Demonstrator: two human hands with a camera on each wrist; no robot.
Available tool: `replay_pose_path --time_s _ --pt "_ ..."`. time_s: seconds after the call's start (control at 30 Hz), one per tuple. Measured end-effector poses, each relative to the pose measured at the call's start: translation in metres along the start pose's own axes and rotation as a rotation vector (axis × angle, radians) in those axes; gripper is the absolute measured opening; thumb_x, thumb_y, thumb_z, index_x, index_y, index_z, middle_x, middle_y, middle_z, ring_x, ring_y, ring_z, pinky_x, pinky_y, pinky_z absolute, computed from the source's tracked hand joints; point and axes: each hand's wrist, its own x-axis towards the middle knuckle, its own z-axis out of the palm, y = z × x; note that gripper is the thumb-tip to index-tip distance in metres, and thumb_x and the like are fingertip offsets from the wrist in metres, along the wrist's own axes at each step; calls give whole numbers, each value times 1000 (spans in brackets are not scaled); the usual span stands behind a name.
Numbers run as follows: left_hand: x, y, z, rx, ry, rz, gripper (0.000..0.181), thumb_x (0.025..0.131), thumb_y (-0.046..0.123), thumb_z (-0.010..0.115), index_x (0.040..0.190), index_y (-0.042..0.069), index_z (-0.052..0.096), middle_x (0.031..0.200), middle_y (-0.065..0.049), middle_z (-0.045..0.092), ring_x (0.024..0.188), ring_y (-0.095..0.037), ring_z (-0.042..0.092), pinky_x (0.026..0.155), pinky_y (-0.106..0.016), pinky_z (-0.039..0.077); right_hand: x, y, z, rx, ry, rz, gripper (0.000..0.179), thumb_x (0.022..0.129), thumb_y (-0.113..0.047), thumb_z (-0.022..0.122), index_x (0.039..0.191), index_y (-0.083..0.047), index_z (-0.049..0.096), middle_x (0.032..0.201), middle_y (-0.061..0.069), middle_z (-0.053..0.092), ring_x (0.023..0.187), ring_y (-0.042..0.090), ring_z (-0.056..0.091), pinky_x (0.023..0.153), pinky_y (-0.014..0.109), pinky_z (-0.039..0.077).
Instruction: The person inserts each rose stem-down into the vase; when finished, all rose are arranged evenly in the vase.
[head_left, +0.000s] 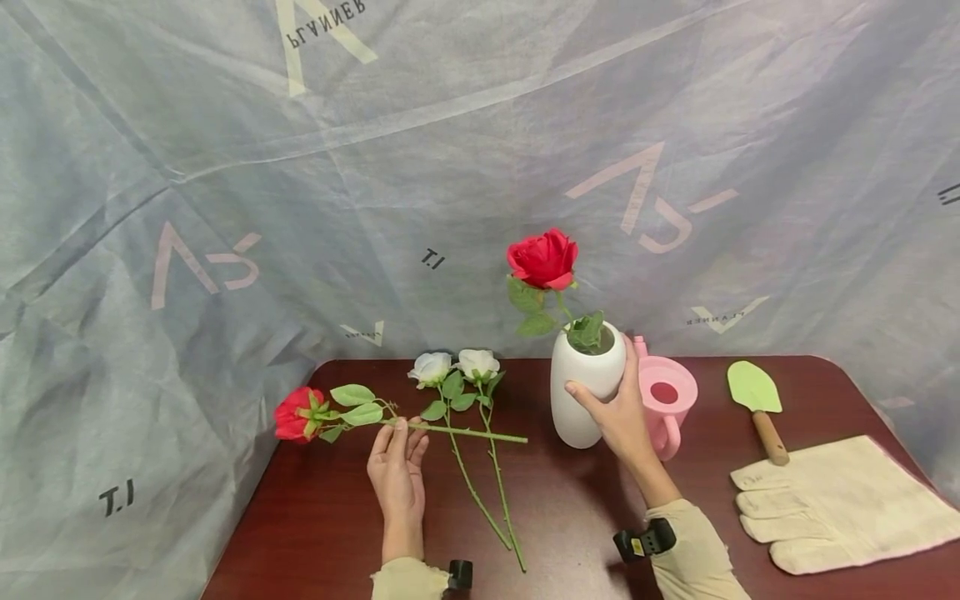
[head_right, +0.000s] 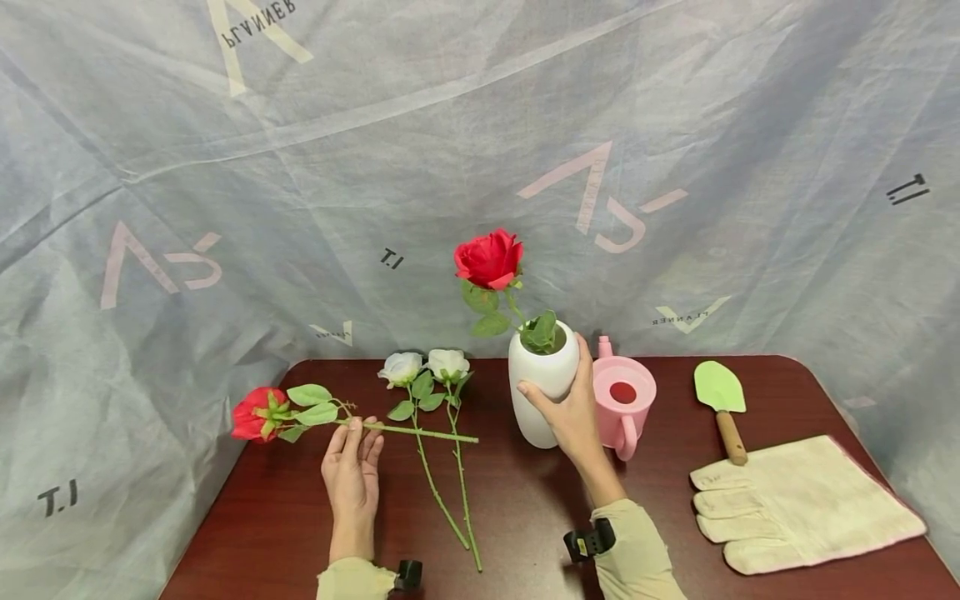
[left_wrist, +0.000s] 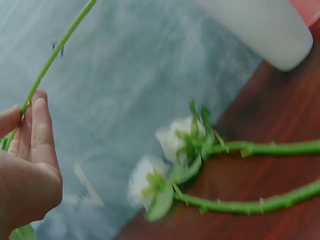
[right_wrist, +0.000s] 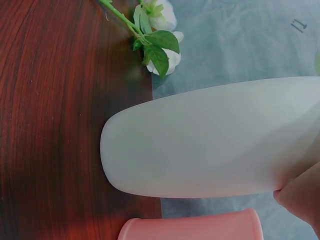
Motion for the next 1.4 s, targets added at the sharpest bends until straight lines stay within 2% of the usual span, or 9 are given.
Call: replay_pose_path --time_s 0.3,0.6,0.8,0.93,1.17,1.4 --pt "-9 12 48 -2 -55 174 17 96 8 52 97 -5 62 88 -19 66 76 -21 67 65 -26 54 0 0 0 -8 -3 -7 91 74 -1 77 145 -5 20 139 11 35 118 20 40 97 39 31" --pt "-9 21 89 77 -60 267 26 97 14 51 103 -9 60 92 -19 65 82 -23 67 70 -29 54 0 0 0 -2 -7 -2 91 74 -1 77 145 -6 20 140 9 34 118 18 39 97 32 31" --pt "-7 19 104 128 -80 294 26 96 15 52 104 -8 63 95 -19 66 87 -26 67 73 -33 53 0 1 0 15 -4 -18 90 74 -1 76 145 -5 21 139 8 35 117 17 39 95 25 31" --pt "-4 16 112 140 -75 319 29 96 15 54 103 -12 62 94 -20 66 86 -29 66 73 -36 53 0 1 0 15 -3 -19 90 74 -1 76 145 -5 21 140 9 34 118 17 39 95 24 31" --pt "-3 10 126 236 -62 411 25 94 12 56 99 -11 64 90 -22 66 82 -32 67 68 -39 54 0 2 0 9 -4 -24 90 74 -1 76 145 -5 21 141 8 33 118 17 38 96 24 31" --pt "7 6 143 318 -153 463 24 95 7 54 96 -14 63 90 -24 66 81 -32 67 68 -39 54 0 2 0 13 -5 -33 90 74 0 76 145 -4 20 141 8 33 119 18 38 96 23 31"
